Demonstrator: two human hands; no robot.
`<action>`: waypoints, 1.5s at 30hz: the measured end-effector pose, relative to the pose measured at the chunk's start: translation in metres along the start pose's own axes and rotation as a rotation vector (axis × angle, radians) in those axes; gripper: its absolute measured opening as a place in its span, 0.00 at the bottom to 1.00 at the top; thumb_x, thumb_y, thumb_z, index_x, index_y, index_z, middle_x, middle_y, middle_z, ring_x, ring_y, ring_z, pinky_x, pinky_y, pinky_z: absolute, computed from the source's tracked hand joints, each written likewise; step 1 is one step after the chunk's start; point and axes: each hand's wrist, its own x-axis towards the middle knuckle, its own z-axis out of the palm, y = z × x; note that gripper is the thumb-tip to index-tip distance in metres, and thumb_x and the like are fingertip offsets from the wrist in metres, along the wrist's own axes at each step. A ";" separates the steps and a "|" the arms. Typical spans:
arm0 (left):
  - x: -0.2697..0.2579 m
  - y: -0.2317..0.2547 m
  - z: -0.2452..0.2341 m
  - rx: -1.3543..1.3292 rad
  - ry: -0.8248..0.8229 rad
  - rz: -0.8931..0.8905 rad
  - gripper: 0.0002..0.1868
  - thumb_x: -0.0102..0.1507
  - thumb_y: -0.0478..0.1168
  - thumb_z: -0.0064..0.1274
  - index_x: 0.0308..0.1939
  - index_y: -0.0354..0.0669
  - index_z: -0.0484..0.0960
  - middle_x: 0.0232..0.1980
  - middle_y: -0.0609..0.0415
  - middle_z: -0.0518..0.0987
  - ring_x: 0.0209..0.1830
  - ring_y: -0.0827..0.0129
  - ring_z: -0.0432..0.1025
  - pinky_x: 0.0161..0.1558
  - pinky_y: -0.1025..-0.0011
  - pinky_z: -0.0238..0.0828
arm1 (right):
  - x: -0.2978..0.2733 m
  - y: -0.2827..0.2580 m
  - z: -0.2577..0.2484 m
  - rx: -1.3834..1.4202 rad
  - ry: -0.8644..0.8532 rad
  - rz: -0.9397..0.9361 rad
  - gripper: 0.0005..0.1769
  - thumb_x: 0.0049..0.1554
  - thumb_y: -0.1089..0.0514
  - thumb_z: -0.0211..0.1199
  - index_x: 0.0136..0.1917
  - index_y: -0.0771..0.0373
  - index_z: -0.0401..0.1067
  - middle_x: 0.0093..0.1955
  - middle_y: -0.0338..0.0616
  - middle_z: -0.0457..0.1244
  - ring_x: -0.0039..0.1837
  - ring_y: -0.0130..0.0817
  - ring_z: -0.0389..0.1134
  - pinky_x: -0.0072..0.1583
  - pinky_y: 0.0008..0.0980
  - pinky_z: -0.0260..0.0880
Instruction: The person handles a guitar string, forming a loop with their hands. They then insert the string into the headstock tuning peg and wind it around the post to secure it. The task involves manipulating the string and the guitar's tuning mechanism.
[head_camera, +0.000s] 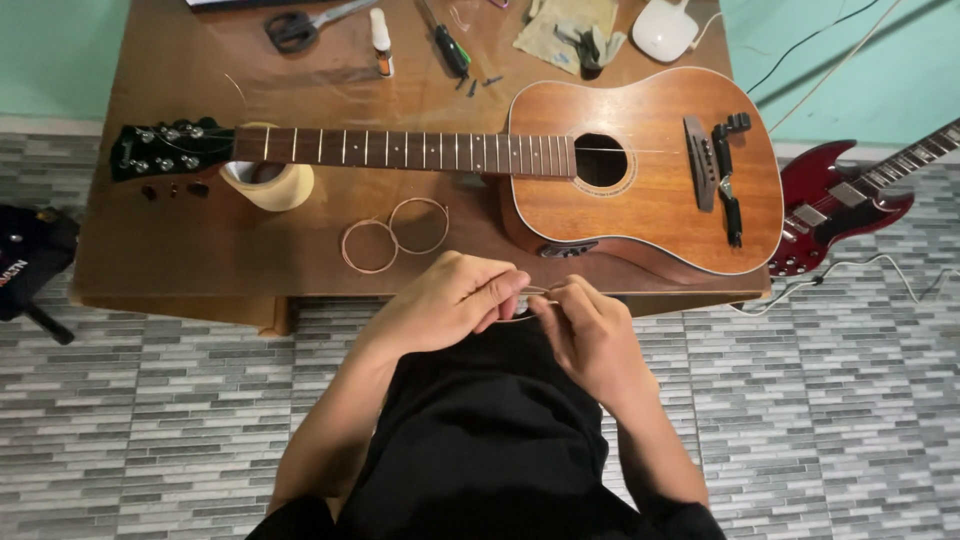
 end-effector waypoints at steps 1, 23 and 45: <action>0.000 0.002 0.003 -0.001 0.001 -0.003 0.20 0.72 0.46 0.42 0.28 0.49 0.81 0.16 0.58 0.77 0.21 0.69 0.71 0.33 0.72 0.73 | -0.003 0.003 0.000 0.003 -0.002 0.001 0.11 0.64 0.56 0.61 0.41 0.61 0.69 0.34 0.41 0.61 0.30 0.48 0.64 0.36 0.34 0.65; 0.018 -0.035 0.087 -0.458 0.686 0.409 0.11 0.73 0.38 0.46 0.36 0.40 0.74 0.36 0.53 0.75 0.25 0.78 0.61 0.28 0.78 0.61 | -0.005 -0.016 0.029 -0.162 0.552 0.051 0.12 0.52 0.65 0.73 0.51 0.64 0.78 0.39 0.42 0.70 0.34 0.35 0.71 0.41 0.24 0.71; 0.003 -0.047 0.065 -0.473 0.617 0.182 0.09 0.67 0.37 0.52 0.39 0.35 0.84 0.30 0.50 0.80 0.26 0.74 0.73 0.31 0.77 0.73 | 0.003 -0.025 0.027 0.669 0.584 0.549 0.09 0.61 0.72 0.59 0.53 0.73 0.78 0.33 0.52 0.68 0.28 0.27 0.63 0.33 0.25 0.62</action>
